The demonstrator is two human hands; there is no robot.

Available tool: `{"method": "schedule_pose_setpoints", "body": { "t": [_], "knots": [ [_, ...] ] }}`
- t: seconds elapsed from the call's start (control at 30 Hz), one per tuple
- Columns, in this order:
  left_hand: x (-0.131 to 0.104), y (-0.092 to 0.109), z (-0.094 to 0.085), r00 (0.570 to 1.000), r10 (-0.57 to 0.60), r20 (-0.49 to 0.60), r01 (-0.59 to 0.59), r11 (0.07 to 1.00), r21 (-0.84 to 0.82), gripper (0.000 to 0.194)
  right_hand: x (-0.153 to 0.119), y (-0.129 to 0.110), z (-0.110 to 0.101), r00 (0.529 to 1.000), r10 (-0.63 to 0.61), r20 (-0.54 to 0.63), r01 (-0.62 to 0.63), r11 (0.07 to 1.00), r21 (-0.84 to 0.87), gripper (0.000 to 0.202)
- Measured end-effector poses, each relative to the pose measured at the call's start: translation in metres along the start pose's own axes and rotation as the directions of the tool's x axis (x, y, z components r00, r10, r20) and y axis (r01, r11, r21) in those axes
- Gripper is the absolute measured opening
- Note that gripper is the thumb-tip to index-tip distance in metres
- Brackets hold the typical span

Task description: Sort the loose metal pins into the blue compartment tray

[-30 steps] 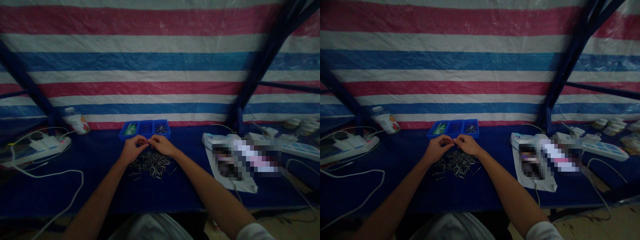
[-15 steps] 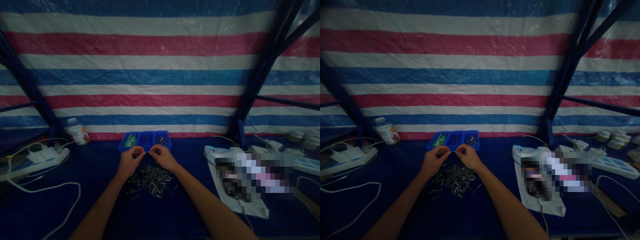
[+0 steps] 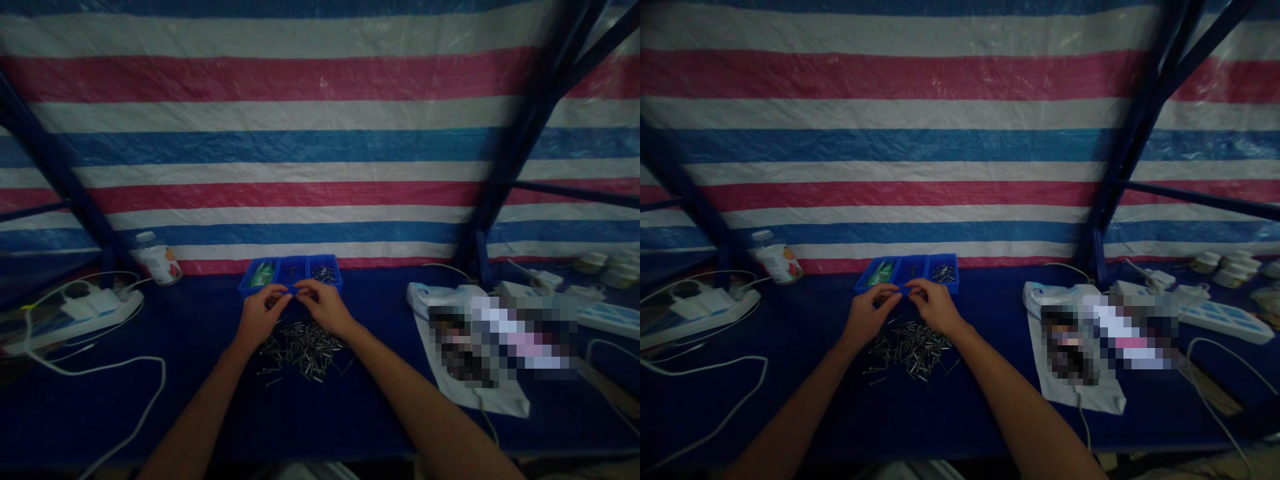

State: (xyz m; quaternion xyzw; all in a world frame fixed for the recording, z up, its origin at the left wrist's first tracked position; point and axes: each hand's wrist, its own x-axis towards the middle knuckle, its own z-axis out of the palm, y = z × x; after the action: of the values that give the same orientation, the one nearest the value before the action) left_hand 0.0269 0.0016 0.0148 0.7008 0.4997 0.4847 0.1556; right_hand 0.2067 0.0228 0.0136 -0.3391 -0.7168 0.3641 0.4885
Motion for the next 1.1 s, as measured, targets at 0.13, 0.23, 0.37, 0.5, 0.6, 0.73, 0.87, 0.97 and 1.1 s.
{"method": "schedule_pose_setpoints", "body": {
  "t": [0.13, 0.23, 0.37, 0.5, 0.6, 0.73, 0.87, 0.97, 1.1],
  "knots": [
    [0.002, -0.004, -0.004, 1.0, 0.011, 0.006, -0.011, 0.996, 0.087, 0.023, 0.009, -0.002, -0.013, 0.966, 0.234, -0.112, -0.166, 0.891, 0.423, 0.018],
    [0.001, -0.006, -0.004, 0.999, 0.027, 0.036, -0.032, 0.991, 0.129, 0.023, 0.013, -0.005, -0.028, 0.905, 0.405, -0.131, -0.211, 0.695, 0.688, 0.018],
    [0.001, -0.006, -0.003, 0.995, 0.05, 0.084, -0.062, 0.987, 0.149, 0.021, 0.015, -0.008, -0.046, 0.824, 0.559, -0.094, -0.26, 0.521, 0.813, 0.004],
    [0.001, -0.006, -0.004, 0.992, 0.039, 0.124, -0.059, 0.986, 0.158, 0.021, 0.016, -0.002, -0.054, 0.735, 0.673, -0.084, -0.368, 0.499, 0.784, 0.019],
    [0.002, -0.009, -0.006, 0.985, 0.011, 0.171, -0.052, 0.971, 0.235, 0.02, 0.018, 0.005, -0.054, 0.681, 0.719, -0.14, -0.416, 0.537, 0.734, 0.03],
    [0.002, -0.016, -0.011, 0.968, -0.079, 0.238, -0.024, 0.917, 0.399, 0.021, 0.018, 0.007, -0.053, 0.67, 0.724, -0.166, -0.444, 0.57, 0.692, 0.022],
    [0.002, -0.023, -0.016, 0.951, -0.137, 0.277, -0.018, 0.869, 0.494, 0.021, 0.017, 0.003, -0.053, 0.676, 0.715, -0.177, -0.482, 0.611, 0.628, 0.028],
    [0.001, -0.024, -0.017, 0.923, -0.2, 0.329, -0.005, 0.848, 0.529, 0.024, 0.017, 0.004, -0.054, 0.681, 0.698, -0.221, -0.455, 0.64, 0.619, 0.026],
    [0.001, -0.023, -0.017, 0.893, -0.233, 0.386, -0.007, 0.849, 0.528, 0.024, 0.018, 0.007, -0.054, 0.702, 0.656, -0.278, -0.419, 0.695, 0.584, 0.021]
  ]
}}
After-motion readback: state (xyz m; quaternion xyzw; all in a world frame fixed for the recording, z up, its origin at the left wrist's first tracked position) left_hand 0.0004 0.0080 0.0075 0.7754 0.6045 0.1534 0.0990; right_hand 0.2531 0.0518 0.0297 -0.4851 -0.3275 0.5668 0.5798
